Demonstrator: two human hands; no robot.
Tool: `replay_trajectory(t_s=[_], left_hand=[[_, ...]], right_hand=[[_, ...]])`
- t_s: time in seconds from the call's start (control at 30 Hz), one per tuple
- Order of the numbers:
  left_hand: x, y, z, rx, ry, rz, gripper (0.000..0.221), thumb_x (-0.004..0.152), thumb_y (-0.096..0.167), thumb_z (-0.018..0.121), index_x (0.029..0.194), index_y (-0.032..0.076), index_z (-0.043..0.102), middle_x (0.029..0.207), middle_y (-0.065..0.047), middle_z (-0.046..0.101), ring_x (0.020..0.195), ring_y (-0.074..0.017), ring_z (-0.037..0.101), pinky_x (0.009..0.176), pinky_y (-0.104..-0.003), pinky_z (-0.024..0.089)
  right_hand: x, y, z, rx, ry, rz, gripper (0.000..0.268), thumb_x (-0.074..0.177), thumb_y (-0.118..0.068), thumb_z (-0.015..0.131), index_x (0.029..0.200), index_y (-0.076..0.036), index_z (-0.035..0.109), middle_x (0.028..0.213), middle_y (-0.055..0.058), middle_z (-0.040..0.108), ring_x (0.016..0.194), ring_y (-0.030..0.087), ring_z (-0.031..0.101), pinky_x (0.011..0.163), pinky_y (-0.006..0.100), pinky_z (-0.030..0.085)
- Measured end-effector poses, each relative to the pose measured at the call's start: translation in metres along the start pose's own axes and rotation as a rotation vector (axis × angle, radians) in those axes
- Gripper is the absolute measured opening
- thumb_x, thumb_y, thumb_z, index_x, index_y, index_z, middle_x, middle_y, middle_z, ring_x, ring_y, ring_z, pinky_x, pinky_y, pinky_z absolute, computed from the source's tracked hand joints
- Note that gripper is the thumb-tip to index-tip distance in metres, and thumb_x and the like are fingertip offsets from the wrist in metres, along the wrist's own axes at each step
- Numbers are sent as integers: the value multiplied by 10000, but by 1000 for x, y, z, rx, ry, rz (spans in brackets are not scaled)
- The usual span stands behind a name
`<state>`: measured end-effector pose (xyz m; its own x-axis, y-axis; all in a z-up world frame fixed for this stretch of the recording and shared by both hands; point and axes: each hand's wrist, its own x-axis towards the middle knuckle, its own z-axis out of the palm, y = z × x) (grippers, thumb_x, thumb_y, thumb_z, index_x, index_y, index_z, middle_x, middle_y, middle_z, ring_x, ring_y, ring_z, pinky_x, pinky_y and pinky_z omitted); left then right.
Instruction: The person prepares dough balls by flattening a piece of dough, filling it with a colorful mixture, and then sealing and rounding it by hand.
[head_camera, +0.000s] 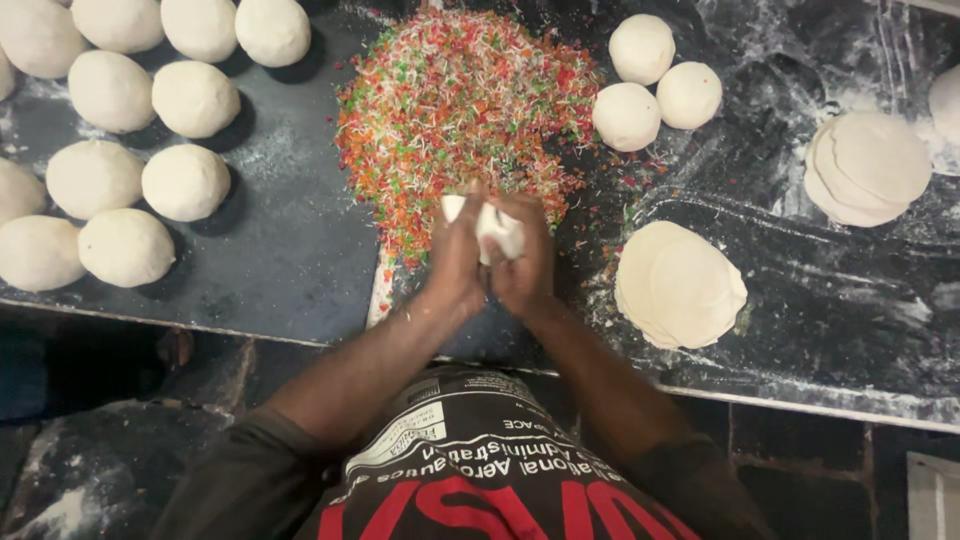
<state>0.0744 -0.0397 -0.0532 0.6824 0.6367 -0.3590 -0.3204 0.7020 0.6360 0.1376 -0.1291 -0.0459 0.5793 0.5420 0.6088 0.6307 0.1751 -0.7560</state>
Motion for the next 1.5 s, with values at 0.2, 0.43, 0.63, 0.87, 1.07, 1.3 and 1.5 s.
replay_trajectory(t_s=[0.2, 0.43, 0.63, 0.87, 1.07, 1.3, 1.5], left_hand=[[-12, 1, -20, -133, -395, -325, 536, 1014, 482, 552, 1297, 28, 581, 1149, -127, 697, 1021, -224, 723, 888, -382, 612], [-2, -17, -16, 128, -220, -44, 511, 1061, 468, 599, 1305, 21, 560, 1118, -113, 655, 1009, -232, 661, 850, -395, 567], [-9, -24, -24, -16, -391, -133, 406, 1005, 276, 692, 1318, 78, 524, 1164, -87, 654, 1051, -202, 675, 878, -360, 588], [-4, -49, -12, 250, -459, 144, 506, 1068, 410, 628, 1363, 13, 525, 1209, -119, 642, 1071, -232, 638, 883, -347, 547], [-6, -29, -15, -15, -303, -171, 477, 1025, 393, 620, 1264, -20, 610, 1102, -138, 698, 973, -249, 704, 820, -378, 600], [-15, -12, -12, 393, -626, 140, 539, 1023, 419, 629, 1396, 48, 512, 1216, -99, 656, 1118, -211, 651, 928, -328, 573], [-21, 14, -37, 73, -279, -313, 563, 913, 488, 632, 1262, 47, 617, 1005, -126, 717, 895, -263, 717, 726, -375, 590]], right_hand=[[21, 2, -32, 298, -408, 439, 314, 1008, -284, 563, 1156, -29, 673, 1055, 156, 684, 945, 220, 651, 849, 374, 529], [3, -30, -25, -274, -49, -168, 243, 1033, -180, 583, 1188, -5, 649, 1193, 187, 672, 1173, 318, 628, 1067, 445, 484], [20, -22, -42, 149, -409, 79, 318, 1058, -117, 448, 1223, 18, 684, 1291, 196, 674, 1256, 368, 602, 1114, 474, 423], [-4, -20, -33, 139, 104, 61, 279, 1022, -224, 612, 1205, -22, 670, 1174, 158, 705, 1085, 328, 674, 996, 493, 527], [1, -30, -36, -320, -279, -148, 473, 1063, -338, 548, 1331, 46, 615, 1320, 256, 650, 1220, 393, 624, 1046, 489, 489], [-8, -38, -23, 380, 133, 308, 562, 1029, -462, 512, 1352, -9, 596, 1235, 206, 702, 1147, 377, 661, 1032, 524, 532], [-7, -33, -6, -438, -476, -191, 507, 1099, -371, 481, 1305, 76, 603, 1381, 328, 589, 1320, 443, 537, 1125, 491, 412]])
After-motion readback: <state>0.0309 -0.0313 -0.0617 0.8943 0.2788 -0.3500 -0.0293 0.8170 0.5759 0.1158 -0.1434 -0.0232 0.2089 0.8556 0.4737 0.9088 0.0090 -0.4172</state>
